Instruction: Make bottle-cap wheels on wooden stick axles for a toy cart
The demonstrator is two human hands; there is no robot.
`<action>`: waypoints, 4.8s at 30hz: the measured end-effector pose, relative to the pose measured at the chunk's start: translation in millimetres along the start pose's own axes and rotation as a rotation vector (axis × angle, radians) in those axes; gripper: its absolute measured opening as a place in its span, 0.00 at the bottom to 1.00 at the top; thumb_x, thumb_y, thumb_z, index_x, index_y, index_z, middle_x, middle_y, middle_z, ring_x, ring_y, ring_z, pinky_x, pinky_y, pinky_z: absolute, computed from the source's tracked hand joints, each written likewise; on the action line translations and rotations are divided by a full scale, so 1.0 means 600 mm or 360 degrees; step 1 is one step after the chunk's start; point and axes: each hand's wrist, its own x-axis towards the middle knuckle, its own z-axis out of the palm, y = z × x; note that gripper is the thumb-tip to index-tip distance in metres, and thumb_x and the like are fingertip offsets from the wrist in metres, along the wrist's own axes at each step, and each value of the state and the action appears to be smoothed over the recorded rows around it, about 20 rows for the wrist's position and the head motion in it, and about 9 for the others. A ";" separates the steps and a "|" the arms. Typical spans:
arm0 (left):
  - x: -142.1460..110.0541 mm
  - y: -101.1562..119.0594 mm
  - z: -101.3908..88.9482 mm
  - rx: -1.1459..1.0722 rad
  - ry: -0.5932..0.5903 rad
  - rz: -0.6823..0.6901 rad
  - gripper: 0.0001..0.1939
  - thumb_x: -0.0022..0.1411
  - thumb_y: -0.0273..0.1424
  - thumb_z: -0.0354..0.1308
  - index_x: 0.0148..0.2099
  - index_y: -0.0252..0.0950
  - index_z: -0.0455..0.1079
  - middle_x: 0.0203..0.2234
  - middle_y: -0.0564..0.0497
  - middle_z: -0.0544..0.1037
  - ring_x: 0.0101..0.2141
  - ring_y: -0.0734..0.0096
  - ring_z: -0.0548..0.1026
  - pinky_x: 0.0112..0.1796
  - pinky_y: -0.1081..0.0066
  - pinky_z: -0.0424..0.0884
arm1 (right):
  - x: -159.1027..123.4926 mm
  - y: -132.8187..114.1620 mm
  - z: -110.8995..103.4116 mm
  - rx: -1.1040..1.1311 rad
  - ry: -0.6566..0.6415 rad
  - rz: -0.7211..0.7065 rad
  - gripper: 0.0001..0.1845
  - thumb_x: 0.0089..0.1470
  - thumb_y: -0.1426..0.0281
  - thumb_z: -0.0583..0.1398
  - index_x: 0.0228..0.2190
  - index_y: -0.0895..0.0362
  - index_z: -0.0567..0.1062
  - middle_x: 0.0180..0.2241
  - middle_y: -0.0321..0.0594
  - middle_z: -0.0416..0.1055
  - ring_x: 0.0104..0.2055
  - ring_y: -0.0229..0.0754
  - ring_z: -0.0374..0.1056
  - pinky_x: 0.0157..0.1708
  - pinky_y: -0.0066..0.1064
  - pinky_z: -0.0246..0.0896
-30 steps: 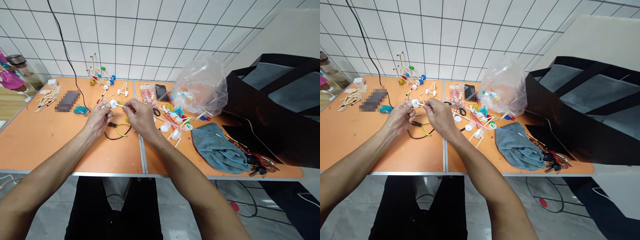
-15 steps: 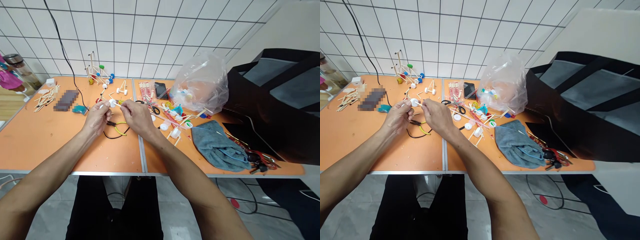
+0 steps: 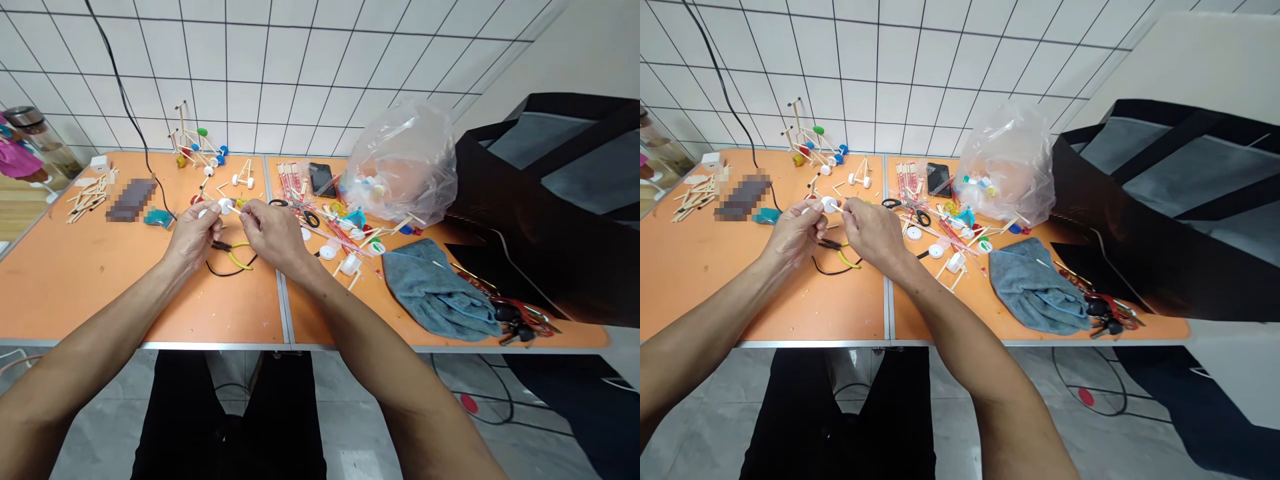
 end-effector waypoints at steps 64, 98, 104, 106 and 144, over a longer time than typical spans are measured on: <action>0.007 0.023 0.001 -0.0327 -0.0084 -0.0654 0.19 0.85 0.25 0.47 0.42 0.33 0.76 0.32 0.43 0.87 0.21 0.76 0.79 0.26 0.81 0.79 | 0.015 0.041 0.017 0.0173 0.0069 -0.0084 0.18 0.71 0.73 0.56 0.49 0.54 0.86 0.51 0.45 0.88 0.55 0.51 0.82 0.60 0.43 0.72; 0.016 0.016 -0.012 -0.0182 -0.0258 -0.0436 0.14 0.75 0.16 0.54 0.47 0.27 0.83 0.36 0.41 0.88 0.34 0.72 0.87 0.43 0.77 0.86 | 0.007 0.008 -0.004 0.0204 -0.0196 -0.0018 0.25 0.68 0.72 0.51 0.61 0.53 0.76 0.36 0.38 0.82 0.39 0.51 0.76 0.47 0.42 0.68; 0.010 0.012 -0.012 -0.0010 -0.0293 -0.0348 0.11 0.69 0.17 0.68 0.33 0.30 0.81 0.24 0.52 0.80 0.19 0.82 0.73 0.24 0.82 0.73 | -0.001 -0.016 0.015 0.0186 -0.0320 0.0082 0.26 0.66 0.73 0.51 0.61 0.56 0.77 0.37 0.40 0.81 0.38 0.50 0.73 0.43 0.39 0.63; 0.008 0.014 -0.011 0.0024 -0.0275 -0.0315 0.12 0.67 0.16 0.71 0.30 0.30 0.79 0.24 0.52 0.80 0.18 0.83 0.70 0.21 0.83 0.69 | 0.000 -0.024 0.010 0.0162 -0.0359 0.0086 0.26 0.68 0.73 0.51 0.61 0.56 0.77 0.39 0.41 0.81 0.39 0.49 0.73 0.42 0.38 0.61; 0.010 0.020 -0.004 -0.0071 -0.0278 -0.0435 0.17 0.77 0.19 0.60 0.32 0.31 0.77 0.25 0.45 0.83 0.17 0.78 0.72 0.20 0.80 0.70 | 0.019 0.034 -0.094 0.1749 -0.0778 0.0767 0.10 0.54 0.68 0.75 0.33 0.54 0.80 0.37 0.40 0.82 0.40 0.40 0.76 0.38 0.28 0.75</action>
